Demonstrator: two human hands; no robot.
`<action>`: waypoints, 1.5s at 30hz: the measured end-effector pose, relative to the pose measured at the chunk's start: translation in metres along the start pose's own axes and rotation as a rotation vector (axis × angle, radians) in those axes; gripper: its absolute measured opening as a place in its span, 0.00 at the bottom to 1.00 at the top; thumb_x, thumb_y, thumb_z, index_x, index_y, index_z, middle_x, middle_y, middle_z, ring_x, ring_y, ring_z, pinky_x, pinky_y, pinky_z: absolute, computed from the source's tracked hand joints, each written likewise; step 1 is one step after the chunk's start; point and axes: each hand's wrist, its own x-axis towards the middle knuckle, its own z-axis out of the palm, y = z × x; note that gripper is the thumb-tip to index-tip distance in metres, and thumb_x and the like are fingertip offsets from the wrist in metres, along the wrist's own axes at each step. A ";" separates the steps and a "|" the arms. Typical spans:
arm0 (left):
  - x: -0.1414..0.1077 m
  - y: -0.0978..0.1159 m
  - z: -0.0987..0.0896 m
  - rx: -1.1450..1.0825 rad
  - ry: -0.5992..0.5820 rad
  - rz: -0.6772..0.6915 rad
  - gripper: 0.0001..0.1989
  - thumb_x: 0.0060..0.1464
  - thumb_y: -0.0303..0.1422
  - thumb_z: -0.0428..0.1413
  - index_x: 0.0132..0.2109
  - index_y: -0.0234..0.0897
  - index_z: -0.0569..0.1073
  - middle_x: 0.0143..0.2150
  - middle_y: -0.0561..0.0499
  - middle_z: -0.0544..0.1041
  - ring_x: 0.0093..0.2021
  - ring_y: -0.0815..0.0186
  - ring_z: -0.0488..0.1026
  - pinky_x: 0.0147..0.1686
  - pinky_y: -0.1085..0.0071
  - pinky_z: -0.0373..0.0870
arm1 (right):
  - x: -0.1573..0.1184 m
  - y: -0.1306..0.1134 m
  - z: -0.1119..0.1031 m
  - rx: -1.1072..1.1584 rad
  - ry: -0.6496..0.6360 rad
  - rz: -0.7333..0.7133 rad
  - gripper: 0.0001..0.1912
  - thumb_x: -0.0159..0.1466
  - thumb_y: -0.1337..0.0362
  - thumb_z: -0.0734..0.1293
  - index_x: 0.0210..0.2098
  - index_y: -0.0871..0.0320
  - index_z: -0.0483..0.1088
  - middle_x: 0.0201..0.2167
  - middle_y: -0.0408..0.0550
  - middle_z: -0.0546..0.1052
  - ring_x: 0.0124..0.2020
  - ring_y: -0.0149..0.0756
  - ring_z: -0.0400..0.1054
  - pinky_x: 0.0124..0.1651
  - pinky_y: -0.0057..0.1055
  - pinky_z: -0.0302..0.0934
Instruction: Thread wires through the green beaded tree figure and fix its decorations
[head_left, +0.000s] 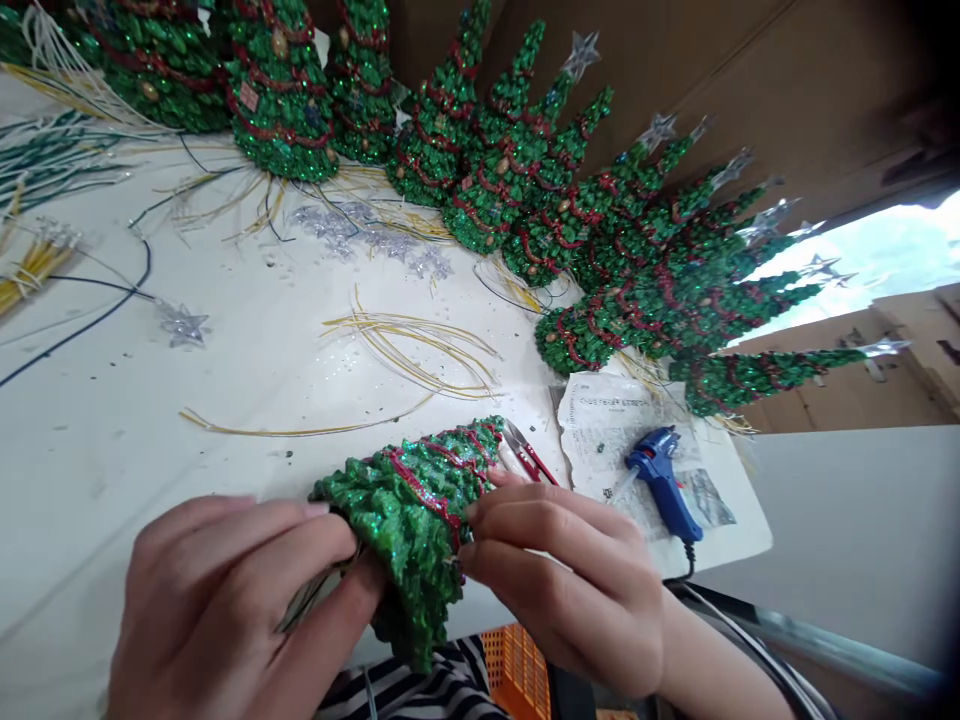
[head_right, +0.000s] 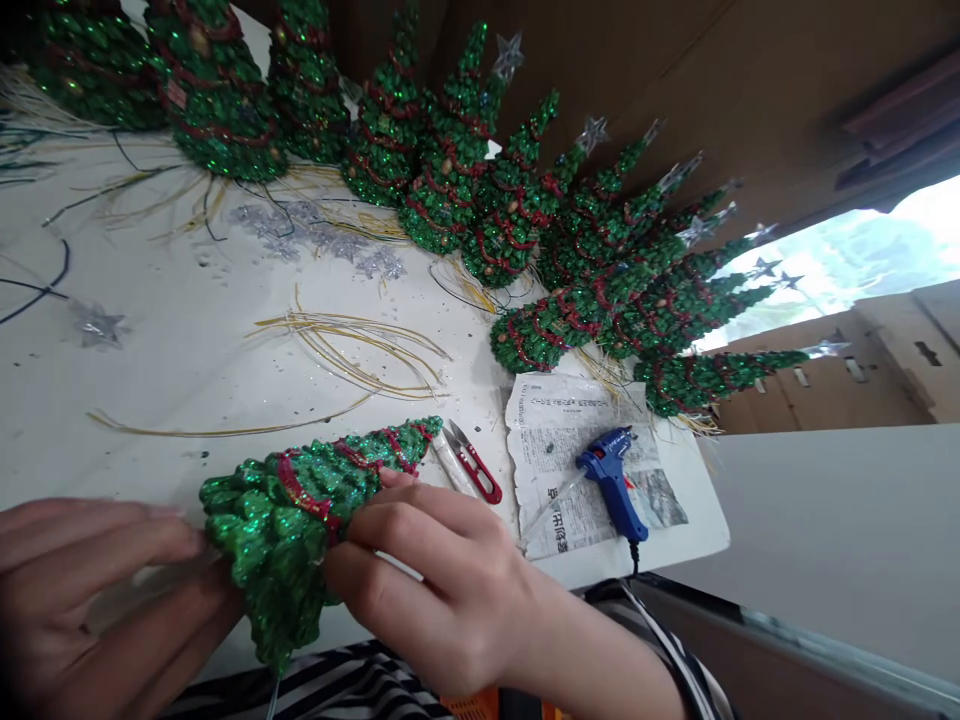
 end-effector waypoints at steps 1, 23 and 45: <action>0.003 -0.001 0.000 0.004 -0.006 0.042 0.11 0.55 0.24 0.59 0.34 0.50 0.75 0.41 0.56 0.76 0.48 0.59 0.72 0.56 0.54 0.64 | -0.004 -0.001 0.000 -0.007 0.014 0.003 0.13 0.69 0.76 0.58 0.38 0.68 0.74 0.31 0.51 0.77 0.39 0.33 0.74 0.53 0.30 0.74; 0.003 0.013 0.004 0.015 -0.291 0.396 0.21 0.58 0.23 0.54 0.55 0.49 0.75 0.59 0.57 0.77 0.69 0.67 0.63 0.73 0.63 0.57 | -0.197 0.059 -0.050 -0.726 0.308 1.168 0.36 0.63 0.39 0.60 0.57 0.61 0.67 0.56 0.67 0.70 0.60 0.62 0.62 0.62 0.62 0.54; -0.016 0.010 0.013 0.125 -0.332 0.386 0.16 0.57 0.22 0.54 0.43 0.51 0.79 0.72 0.61 0.60 0.71 0.52 0.57 0.71 0.43 0.59 | -0.213 0.064 -0.072 -0.336 0.718 1.380 0.31 0.58 0.38 0.64 0.43 0.59 0.75 0.38 0.57 0.81 0.38 0.51 0.77 0.41 0.44 0.69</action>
